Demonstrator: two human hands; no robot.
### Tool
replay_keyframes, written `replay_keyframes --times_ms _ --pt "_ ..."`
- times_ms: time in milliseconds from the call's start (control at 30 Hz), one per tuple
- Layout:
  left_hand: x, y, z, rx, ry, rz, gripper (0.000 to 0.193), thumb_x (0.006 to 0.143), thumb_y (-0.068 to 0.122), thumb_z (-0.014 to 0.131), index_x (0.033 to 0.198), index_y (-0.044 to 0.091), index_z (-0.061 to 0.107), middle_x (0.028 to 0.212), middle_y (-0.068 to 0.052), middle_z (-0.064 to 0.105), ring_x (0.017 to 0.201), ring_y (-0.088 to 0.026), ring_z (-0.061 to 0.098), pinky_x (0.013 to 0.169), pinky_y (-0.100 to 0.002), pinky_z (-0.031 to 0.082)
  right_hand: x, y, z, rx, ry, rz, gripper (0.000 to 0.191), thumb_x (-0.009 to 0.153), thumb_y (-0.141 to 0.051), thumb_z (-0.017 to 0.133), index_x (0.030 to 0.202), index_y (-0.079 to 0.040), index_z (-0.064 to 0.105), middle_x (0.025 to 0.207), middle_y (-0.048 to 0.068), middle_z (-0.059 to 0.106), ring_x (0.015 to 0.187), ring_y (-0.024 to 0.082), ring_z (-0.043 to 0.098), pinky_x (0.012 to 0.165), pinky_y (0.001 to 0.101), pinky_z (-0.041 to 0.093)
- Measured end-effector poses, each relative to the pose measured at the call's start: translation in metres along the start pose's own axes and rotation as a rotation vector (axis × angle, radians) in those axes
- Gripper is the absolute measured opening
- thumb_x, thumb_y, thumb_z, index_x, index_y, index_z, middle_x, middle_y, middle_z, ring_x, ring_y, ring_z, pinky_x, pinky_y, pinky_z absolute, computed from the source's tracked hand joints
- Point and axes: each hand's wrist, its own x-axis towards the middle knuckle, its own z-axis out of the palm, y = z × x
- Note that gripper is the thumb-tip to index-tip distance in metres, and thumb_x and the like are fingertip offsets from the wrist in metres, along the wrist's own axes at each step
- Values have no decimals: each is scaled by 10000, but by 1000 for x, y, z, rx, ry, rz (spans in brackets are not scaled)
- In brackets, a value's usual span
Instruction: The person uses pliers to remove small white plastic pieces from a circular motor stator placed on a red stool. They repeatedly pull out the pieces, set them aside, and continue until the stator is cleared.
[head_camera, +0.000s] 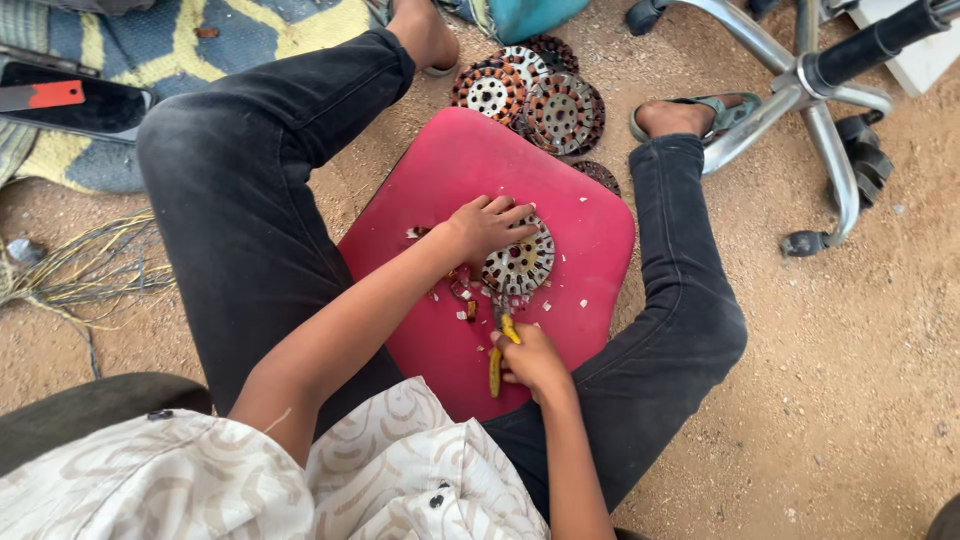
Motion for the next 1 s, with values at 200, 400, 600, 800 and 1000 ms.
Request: replay_keyframes --times_ms 200,400,600,800,1000 --pt "38 11 -2 -16 136 215 1370 340 476 1012 1453 -36 398 1503 -226 448 1352 -377 463 1143 -439 390 -17 -5 -38 -45 152 -40 328 953 -290 669 900 33 676 755 101 675 698 215 685 675 415 601" --pt "79 43 -28 -148 208 180 1314 356 543 971 1401 -56 446 1309 -222 613 1184 -384 576 1060 -449 454 -40 15 -101 -171 269 -101 303 937 -283 655 934 21 665 778 248 689 790 445 708 751 523 527" --pt "101 17 -37 -174 235 171 1335 364 591 941 1412 -76 452 1125 -214 681 1003 -382 635 985 -424 494 15 4 -86 -323 560 -290 316 934 -296 666 954 19 666 884 292 688 920 512 660 764 569 503" --pt "100 16 -21 -69 284 167 1403 305 564 979 1423 -86 434 1275 -223 609 1136 -371 588 1048 -435 452 29 -3 -89 435 195 -73 288 1012 -274 559 1104 -3 590 855 178 663 704 304 709 607 446 601" --pt "98 10 -35 -152 151 3 1410 376 429 1024 1543 24 345 1513 -189 440 1342 -405 438 1052 -505 385 -1 -14 -86 609 110 -303 292 1016 -305 567 1080 -21 576 831 95 653 688 197 691 570 364 615"
